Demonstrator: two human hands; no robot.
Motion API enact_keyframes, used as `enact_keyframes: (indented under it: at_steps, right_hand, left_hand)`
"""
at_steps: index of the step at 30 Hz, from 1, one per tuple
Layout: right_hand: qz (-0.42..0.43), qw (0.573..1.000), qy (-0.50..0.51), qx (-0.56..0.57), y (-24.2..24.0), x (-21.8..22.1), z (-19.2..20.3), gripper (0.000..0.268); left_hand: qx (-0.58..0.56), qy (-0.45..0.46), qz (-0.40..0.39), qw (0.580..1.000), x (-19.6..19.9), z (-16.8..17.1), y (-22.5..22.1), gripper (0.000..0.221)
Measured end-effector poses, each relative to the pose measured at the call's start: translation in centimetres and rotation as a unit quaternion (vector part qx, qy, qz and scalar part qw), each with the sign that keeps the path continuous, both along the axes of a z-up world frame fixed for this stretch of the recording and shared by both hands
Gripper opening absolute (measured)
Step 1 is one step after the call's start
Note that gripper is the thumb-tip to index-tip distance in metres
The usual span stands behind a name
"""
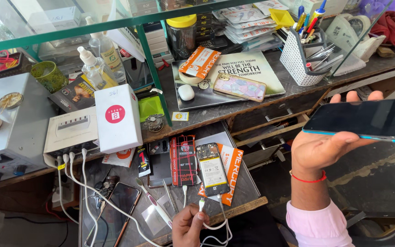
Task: The person uses tweezers to manipulate internal components of a disassembled smartphone, then picks up a second smartphone, connects a charging cable, and tests the device by pressing buttons and observing the screen.
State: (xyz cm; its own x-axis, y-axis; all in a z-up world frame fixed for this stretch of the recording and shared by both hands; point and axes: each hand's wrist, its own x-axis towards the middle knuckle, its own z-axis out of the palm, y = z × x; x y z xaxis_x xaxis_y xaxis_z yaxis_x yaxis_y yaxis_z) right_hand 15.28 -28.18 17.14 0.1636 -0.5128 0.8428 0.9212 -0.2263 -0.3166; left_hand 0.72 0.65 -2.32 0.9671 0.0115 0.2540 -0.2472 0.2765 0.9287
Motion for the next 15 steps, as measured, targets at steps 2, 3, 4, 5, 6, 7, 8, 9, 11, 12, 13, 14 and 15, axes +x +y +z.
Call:
enact_keyframes:
  at_steps: [2,3,4,5,6,7,8,9,11,12,13,14,15]
  right_hand:
    - [0.004,1.0,0.005,0.014,0.3,-0.1,0.1,0.066]
    - [0.009,1.0,0.008,0.023,0.5,-0.1,0.1,0.068]
    - [0.009,1.0,0.008,0.028,0.6,-0.1,0.2,0.068]
    - [0.009,0.999,0.009,0.033,0.6,-0.2,0.2,0.069]
    - [0.004,0.999,0.007,0.033,0.6,-0.2,0.3,0.067]
    - [-0.006,0.999,0.003,0.036,0.7,-0.2,0.3,0.067]
    - [-0.017,0.999,-0.001,0.039,0.7,-0.2,0.4,0.067]
    - [-0.034,0.998,-0.007,0.045,0.6,0.0,0.5,0.069]
    - [-0.038,0.997,-0.02,0.059,0.2,0.4,0.5,0.071]
    - [-0.025,0.997,-0.027,0.068,0.1,0.7,0.3,0.072]
    - [-0.02,0.997,-0.034,0.071,-0.2,0.8,0.2,0.072]
    - [-0.015,0.996,-0.041,0.074,-0.6,0.9,0.0,0.072]
    - [-0.009,0.996,-0.05,0.072,-0.7,1.3,-0.3,0.072]
  left_hand:
    - [0.006,0.013,0.0,1.0,0.0,0.3,0.0,0.027]
    - [0.005,0.014,-0.001,1.0,0.0,0.5,-0.1,0.026]
    - [0.003,0.015,-0.002,1.0,0.0,0.6,-0.1,0.026]
    - [0.001,0.02,-0.004,1.0,0.0,0.7,-0.1,0.026]
    - [-0.001,0.025,-0.006,1.0,0.0,0.7,-0.1,0.025]
    - [-0.002,0.031,-0.009,0.999,0.0,0.6,-0.1,0.025]
    - [0.005,0.017,-0.004,1.0,0.0,0.4,0.0,0.025]
    - [0.012,0.003,-0.002,1.0,0.0,0.1,0.0,0.026]
    - [0.009,-0.016,0.001,1.0,0.2,-1.3,0.1,0.026]
    - [-0.001,-0.021,0.001,1.0,0.4,-2.1,0.1,0.026]
    - [-0.011,-0.026,-0.003,1.0,0.5,-3.0,0.2,0.026]
    - [-0.013,-0.02,-0.012,1.0,0.5,-3.8,0.3,0.025]
    - [-0.014,-0.016,-0.016,1.0,0.7,-4.6,0.7,0.024]
